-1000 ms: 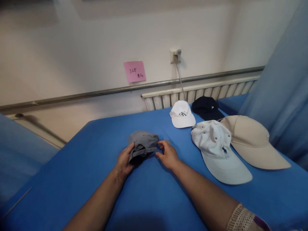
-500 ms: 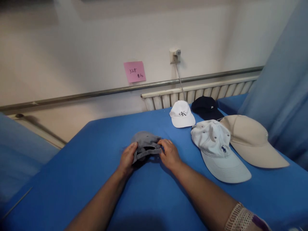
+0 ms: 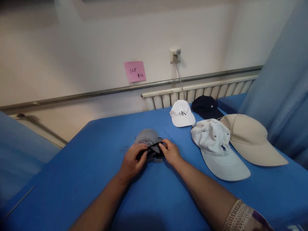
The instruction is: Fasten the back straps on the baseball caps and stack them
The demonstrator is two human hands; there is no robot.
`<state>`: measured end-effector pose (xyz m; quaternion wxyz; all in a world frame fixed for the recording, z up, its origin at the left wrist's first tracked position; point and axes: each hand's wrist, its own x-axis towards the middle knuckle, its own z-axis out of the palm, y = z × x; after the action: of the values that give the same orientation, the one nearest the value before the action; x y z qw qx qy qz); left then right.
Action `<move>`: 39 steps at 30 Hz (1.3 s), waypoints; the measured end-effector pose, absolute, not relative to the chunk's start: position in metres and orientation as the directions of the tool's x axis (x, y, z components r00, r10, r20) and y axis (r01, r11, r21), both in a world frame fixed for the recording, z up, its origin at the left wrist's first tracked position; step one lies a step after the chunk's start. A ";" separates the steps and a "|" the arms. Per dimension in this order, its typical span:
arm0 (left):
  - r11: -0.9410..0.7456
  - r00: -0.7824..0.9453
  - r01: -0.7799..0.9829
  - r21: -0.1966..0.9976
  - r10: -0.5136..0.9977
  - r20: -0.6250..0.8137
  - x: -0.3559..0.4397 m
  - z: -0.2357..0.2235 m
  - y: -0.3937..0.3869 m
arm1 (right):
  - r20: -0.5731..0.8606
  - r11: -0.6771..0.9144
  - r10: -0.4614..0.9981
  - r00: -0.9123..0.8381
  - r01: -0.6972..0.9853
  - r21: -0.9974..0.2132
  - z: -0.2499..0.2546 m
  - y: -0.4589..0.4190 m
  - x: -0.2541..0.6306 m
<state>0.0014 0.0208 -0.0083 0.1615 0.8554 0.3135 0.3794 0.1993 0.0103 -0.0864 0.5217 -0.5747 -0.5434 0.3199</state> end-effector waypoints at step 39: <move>-0.226 0.618 0.197 0.954 0.784 0.058 0.002 -0.022 0.031 | 0.190 0.185 0.964 0.187 0.042 -0.982 -0.078 0.002 0.192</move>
<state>0.0020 0.0314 -0.0225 0.5238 0.7310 0.3357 0.2802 0.1921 0.0016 -0.0781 0.5844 -0.5020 -0.5011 0.3941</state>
